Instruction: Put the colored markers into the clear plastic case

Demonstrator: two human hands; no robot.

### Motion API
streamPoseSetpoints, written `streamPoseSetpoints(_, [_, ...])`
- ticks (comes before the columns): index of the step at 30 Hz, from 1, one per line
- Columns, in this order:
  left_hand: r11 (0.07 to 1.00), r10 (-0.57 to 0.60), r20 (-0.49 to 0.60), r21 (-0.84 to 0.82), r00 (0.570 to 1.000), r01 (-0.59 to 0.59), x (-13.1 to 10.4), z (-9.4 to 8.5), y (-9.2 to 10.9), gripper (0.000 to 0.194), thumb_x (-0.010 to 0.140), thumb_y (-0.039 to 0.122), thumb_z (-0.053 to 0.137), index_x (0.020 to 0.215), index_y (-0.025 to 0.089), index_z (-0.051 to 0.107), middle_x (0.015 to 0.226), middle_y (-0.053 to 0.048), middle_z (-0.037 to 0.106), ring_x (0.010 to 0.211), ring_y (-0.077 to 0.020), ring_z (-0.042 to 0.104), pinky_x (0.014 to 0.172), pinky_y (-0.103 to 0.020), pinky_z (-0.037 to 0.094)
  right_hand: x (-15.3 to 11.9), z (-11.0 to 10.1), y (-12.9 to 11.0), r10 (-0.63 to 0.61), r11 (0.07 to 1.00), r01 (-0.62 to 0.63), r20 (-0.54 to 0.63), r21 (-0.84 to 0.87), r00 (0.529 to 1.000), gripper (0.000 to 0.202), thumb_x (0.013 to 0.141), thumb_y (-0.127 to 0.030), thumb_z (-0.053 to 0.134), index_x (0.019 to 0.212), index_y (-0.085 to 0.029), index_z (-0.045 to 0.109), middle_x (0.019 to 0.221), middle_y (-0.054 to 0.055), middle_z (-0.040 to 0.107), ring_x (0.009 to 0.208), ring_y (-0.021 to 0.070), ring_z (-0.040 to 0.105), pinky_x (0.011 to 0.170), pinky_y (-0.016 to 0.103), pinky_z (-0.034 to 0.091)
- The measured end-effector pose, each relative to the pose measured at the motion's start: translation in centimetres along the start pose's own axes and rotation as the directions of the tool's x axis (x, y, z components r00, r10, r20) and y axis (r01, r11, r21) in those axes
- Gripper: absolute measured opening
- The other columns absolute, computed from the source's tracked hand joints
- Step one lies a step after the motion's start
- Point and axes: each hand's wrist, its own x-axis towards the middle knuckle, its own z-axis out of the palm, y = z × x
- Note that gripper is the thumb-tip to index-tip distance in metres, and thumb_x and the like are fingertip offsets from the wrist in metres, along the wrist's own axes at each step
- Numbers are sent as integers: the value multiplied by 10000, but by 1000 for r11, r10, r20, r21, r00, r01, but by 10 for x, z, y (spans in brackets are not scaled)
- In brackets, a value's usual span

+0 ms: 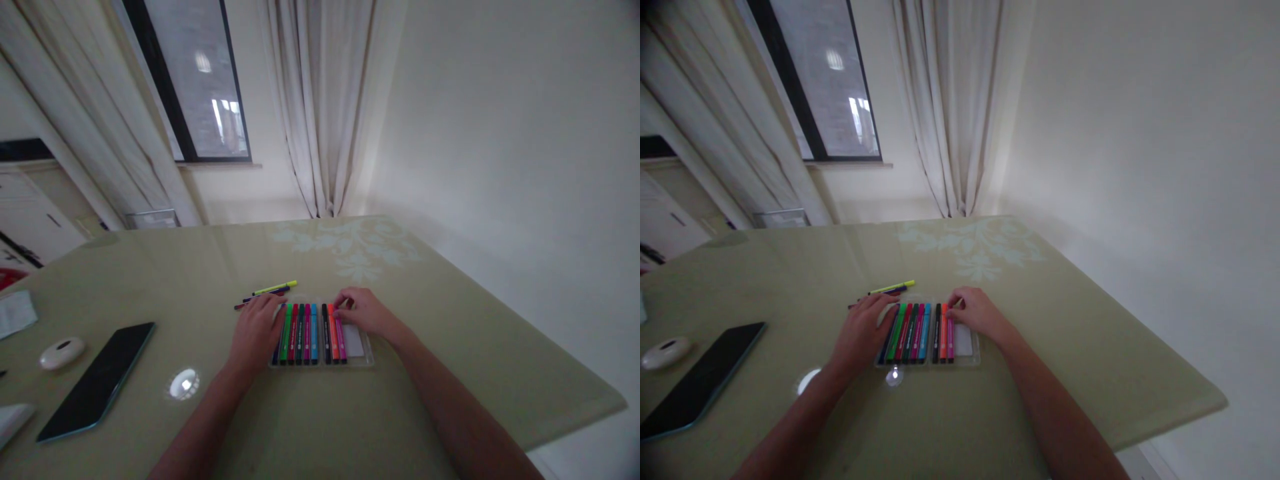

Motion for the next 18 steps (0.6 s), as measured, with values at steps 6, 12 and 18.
streamPoseSetpoints(6, [928,-229,40,312,973,206,3,-4,-40,312,989,244,454,1194,197,684,1176,-120,680,1099,-316,597,941,-457,483,0,1,0,5,1000,-5,-5,-19,1000,69,804,-202,781,872,-196,778,868,51,742,752,166,628,688,279,441])
streamPoseSetpoints(12, [906,-295,57,333,954,261,4,2,-41,331,1012,302,437,1251,177,629,1186,-125,663,1114,-314,595,938,-434,472,1,2,2,-5,999,4,-12,-36,1000,65,807,-199,792,870,-193,779,884,55,719,751,160,615,694,277,437])
streamPoseSetpoints(18, [875,-332,69,395,941,280,3,-4,-40,298,1019,334,429,1083,188,680,1133,-125,645,1085,-307,586,904,-415,472,2,2,2,-38,997,37,-18,-62,999,72,852,-156,722,872,-193,780,869,52,705,774,164,607,727,285,430])
